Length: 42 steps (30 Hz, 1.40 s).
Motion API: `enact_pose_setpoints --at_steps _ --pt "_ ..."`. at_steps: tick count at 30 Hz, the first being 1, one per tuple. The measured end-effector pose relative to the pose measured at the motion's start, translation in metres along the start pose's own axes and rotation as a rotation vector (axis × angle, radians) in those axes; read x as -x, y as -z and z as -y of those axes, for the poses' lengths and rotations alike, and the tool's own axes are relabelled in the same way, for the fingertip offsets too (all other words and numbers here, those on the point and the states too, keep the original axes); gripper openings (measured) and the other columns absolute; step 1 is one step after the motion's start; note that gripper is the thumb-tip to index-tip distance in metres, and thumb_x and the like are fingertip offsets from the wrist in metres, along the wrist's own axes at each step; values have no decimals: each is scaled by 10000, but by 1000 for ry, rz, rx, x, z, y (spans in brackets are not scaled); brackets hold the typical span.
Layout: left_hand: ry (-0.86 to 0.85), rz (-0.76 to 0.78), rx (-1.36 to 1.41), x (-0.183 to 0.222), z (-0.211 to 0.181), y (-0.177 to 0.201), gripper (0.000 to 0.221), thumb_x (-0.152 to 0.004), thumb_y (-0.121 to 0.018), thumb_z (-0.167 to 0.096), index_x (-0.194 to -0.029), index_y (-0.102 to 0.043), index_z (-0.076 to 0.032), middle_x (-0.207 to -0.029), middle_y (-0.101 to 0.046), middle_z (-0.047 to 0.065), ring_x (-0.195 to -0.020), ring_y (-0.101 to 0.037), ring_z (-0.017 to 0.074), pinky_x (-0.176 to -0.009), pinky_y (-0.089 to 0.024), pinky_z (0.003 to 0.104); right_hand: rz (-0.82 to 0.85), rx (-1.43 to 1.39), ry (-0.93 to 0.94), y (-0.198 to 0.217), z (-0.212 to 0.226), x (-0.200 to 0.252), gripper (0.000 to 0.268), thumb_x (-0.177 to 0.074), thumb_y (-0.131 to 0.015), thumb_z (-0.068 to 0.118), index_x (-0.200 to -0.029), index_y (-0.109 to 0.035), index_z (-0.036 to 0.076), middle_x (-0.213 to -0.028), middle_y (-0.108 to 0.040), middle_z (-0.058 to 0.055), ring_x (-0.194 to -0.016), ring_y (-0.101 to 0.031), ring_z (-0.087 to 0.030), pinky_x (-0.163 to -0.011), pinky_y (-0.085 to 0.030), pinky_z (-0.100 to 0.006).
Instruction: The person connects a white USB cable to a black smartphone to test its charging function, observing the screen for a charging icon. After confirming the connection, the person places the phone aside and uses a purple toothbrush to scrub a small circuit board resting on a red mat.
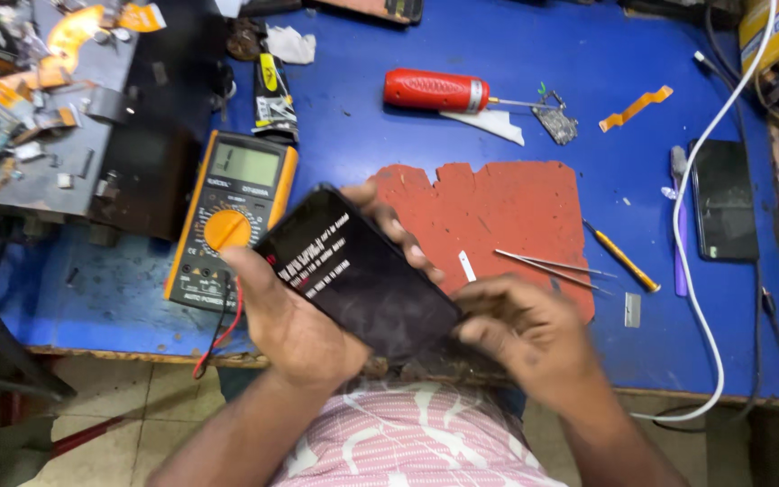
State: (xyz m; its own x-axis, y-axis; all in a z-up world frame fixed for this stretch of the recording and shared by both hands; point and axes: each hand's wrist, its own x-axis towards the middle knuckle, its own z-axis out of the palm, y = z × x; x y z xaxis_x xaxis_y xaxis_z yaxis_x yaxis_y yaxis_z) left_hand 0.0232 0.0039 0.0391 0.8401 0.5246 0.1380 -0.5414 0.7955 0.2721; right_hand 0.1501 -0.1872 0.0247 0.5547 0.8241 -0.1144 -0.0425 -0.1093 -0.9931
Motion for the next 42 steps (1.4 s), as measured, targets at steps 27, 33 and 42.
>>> enact_pose_setpoints --at_steps 27,33,42 --pt "183 5 -249 -43 14 -5 1005 -964 -363 -791 -1478 -510 60 -1008 -640 140 -876 -663 230 -818 -584 395 -245 235 -20 3 -3 33 201 -853 -793 -4 -1053 -797 -25 -888 -796 -91 -731 -695 -90 -589 -533 -228" --pt "163 66 -199 -61 21 -6 977 -1005 -333 -784 -1444 -515 70 -974 -647 156 -854 -667 250 -806 -587 419 -238 -169 -131 3 -28 33 239 -863 -761 -44 -1100 -755 -77 -904 -789 -118 -780 -731 -113 -693 -587 -234" --pt "198 33 -65 -71 29 -4 962 -1002 -294 -775 -1432 -524 54 -974 -654 152 -869 -689 269 -796 -601 439 -321 -196 -80 -6 -17 23 210 -861 -768 -49 -1070 -748 -60 -894 -778 -109 -799 -739 -124 -717 -602 -244"
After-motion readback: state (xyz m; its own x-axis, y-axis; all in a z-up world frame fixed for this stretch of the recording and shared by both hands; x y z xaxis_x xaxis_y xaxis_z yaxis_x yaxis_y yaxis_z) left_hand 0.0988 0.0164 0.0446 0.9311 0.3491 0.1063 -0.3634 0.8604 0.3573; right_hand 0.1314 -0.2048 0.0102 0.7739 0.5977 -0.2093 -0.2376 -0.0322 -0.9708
